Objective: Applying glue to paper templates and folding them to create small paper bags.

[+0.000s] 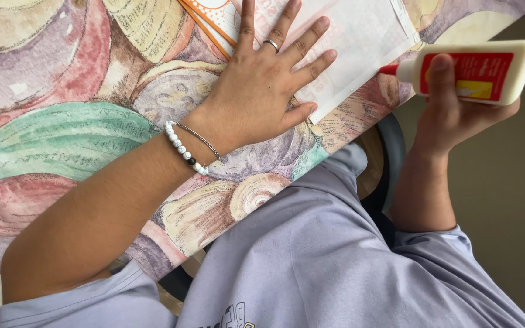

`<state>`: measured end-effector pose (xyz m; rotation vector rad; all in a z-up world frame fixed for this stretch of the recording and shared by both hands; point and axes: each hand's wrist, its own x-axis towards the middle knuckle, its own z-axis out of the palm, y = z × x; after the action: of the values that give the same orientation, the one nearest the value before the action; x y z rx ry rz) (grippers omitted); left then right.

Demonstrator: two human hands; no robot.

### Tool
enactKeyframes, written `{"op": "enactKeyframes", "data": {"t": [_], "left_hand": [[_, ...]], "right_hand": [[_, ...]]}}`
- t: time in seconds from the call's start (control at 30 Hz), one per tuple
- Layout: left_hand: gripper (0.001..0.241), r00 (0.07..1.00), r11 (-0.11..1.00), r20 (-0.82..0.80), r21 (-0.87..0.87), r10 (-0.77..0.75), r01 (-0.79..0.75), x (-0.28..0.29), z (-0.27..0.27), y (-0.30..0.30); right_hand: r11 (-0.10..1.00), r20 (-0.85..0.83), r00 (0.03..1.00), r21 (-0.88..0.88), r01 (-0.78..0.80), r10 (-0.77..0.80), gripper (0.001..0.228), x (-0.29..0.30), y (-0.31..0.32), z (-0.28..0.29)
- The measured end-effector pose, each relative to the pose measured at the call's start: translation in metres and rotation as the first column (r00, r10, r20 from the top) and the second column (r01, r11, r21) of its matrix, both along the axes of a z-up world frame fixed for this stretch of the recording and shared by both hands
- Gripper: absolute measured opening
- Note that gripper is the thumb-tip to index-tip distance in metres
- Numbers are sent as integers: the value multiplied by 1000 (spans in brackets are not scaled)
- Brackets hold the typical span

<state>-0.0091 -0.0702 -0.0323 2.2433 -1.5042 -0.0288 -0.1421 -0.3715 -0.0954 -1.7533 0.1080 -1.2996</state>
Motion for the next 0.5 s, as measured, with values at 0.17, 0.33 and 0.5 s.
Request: {"op": "enactKeyframes", "data": {"t": [0.17,0.33,0.5], "left_hand": [[67,1000,1000,8,-15,1,-1,0,1,0],[67,1000,1000,-3,-23,-8,8,0,-1,0],[68,1000,999,8,-40,-9,10,0,-2,0]], "right_hand": [[986,8,986,-10,-166,167,66,-3,26,-5],[980,-58,981,-58,-189,186,71,-6,32,1],[999,11,1000,-35,3,-2,54,19,-18,12]]}}
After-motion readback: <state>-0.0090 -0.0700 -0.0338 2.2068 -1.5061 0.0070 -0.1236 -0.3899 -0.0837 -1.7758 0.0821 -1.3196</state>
